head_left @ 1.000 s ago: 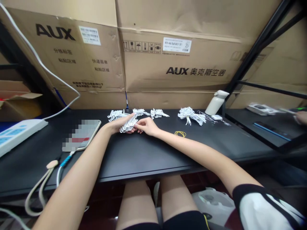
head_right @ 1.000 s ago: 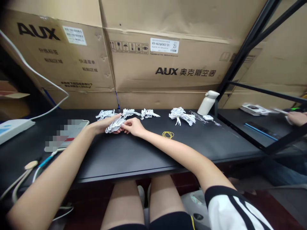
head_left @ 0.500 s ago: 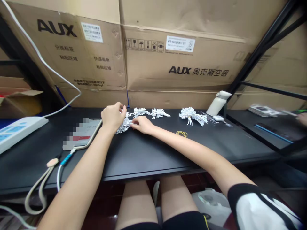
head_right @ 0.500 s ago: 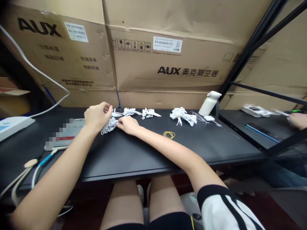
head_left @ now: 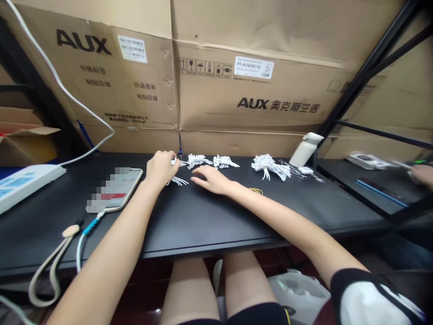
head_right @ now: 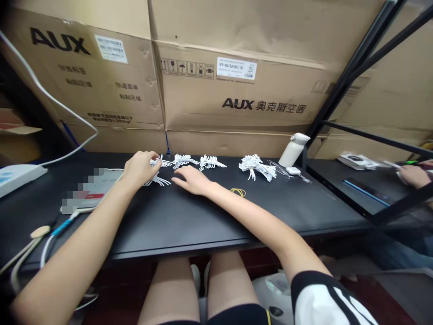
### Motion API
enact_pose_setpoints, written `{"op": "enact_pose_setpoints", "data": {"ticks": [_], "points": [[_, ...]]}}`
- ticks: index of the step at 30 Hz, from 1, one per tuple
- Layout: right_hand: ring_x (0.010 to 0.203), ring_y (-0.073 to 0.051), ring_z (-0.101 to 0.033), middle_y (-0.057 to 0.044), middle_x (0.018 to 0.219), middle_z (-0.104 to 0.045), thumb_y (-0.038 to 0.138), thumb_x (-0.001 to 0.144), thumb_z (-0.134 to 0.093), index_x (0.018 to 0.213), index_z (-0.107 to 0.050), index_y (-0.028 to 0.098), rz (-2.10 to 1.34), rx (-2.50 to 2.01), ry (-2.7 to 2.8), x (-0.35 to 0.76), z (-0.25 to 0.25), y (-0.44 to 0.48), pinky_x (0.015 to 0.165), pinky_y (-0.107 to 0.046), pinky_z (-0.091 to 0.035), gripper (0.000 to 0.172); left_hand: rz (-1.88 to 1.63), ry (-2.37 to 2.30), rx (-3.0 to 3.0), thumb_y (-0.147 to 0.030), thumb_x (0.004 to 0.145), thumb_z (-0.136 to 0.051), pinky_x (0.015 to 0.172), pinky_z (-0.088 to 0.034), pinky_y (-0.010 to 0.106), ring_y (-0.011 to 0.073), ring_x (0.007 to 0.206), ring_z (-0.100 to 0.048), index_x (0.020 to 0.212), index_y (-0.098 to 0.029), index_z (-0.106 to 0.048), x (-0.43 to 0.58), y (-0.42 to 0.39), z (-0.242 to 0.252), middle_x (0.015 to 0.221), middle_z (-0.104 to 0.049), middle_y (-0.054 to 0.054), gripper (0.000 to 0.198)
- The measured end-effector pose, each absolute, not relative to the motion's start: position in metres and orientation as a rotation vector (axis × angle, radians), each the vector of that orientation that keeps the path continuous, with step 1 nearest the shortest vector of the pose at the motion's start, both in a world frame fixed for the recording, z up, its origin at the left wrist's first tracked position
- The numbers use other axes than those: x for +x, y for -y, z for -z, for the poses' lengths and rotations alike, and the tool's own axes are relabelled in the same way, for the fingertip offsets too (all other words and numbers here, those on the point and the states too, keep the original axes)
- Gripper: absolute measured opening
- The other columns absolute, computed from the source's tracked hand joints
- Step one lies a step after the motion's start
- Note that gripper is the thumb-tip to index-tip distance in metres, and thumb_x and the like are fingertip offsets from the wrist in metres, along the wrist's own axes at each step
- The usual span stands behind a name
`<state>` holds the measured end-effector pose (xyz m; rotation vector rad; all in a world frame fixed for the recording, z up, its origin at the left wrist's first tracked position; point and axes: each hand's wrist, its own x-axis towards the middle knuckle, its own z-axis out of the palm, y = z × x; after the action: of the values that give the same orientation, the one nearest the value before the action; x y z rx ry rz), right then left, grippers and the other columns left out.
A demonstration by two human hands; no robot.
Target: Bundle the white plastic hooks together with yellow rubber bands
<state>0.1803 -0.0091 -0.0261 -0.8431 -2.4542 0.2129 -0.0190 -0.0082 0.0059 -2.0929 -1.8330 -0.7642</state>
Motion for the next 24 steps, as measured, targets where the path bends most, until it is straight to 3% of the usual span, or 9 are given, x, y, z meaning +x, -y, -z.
{"op": "enact_pose_setpoints", "data": {"ticks": [5, 9, 14, 18, 24], "points": [[0.097, -0.021, -0.059, -0.01, 0.1, -0.067, 0.035, 0.095, -0.046, 0.096, -0.065, 0.017, -0.112, -0.896, 2.214, 0.252, 0.022, 0.007, 0.092, -0.035, -0.044, 0.025, 0.767, 1.816, -2.132, -0.035, 0.085, -0.048, 0.074, -0.045, 0.036, 0.0328, 0.098, -0.059, 0.091, -0.019, -0.067, -0.016, 0.008, -0.003, 0.093, -0.07, 0.015, 0.026], [0.107, -0.026, -0.056, -0.014, 0.107, -0.066, 0.037, 0.089, -0.053, 0.1, -0.066, 0.015, 0.089, -1.38, 1.924, 0.322, 0.01, -0.014, 0.099, -0.039, -0.04, 0.028, 0.789, 1.731, -2.219, -0.034, 0.084, -0.048, 0.076, -0.046, 0.036, 0.0307, 0.094, -0.06, 0.09, -0.019, -0.068, -0.01, 0.007, -0.001, 0.09, -0.07, 0.013, 0.025], [0.111, -0.032, -0.057, -0.017, 0.116, -0.063, 0.043, 0.068, -0.074, 0.111, -0.063, 0.015, 0.046, -1.84, 1.745, 0.377, 0.011, -0.03, 0.097, -0.045, -0.042, 0.053, 0.831, 1.505, -2.346, -0.032, 0.085, -0.046, 0.083, -0.046, 0.037, 0.0275, 0.089, -0.06, 0.084, -0.018, -0.067, -0.008, 0.002, 0.006, 0.089, -0.071, 0.012, 0.025], [0.103, -0.028, -0.061, -0.012, 0.107, -0.067, 0.026, 0.061, -0.077, 0.106, -0.065, 0.015, 0.045, -1.846, 1.694, 0.372, 0.019, -0.032, 0.092, -0.042, -0.046, 0.048, 0.88, 1.417, -2.347, -0.031, 0.086, -0.045, 0.081, -0.047, 0.037, 0.0255, 0.086, -0.06, 0.083, -0.019, -0.067, -0.008, 0.0, 0.008, 0.088, -0.071, 0.01, 0.026], [0.087, -0.023, -0.063, -0.006, 0.092, -0.068, 0.02, 0.062, -0.072, 0.091, -0.067, 0.017, 0.075, -1.434, 1.828, 0.349, 0.019, -0.03, 0.083, -0.037, -0.048, 0.029, 0.948, 1.358, -2.339, -0.031, 0.086, -0.046, 0.08, -0.047, 0.037, 0.0247, 0.084, -0.061, 0.082, -0.018, -0.067, -0.002, 0.0, 0.009, 0.085, -0.071, 0.01, 0.025]]}}
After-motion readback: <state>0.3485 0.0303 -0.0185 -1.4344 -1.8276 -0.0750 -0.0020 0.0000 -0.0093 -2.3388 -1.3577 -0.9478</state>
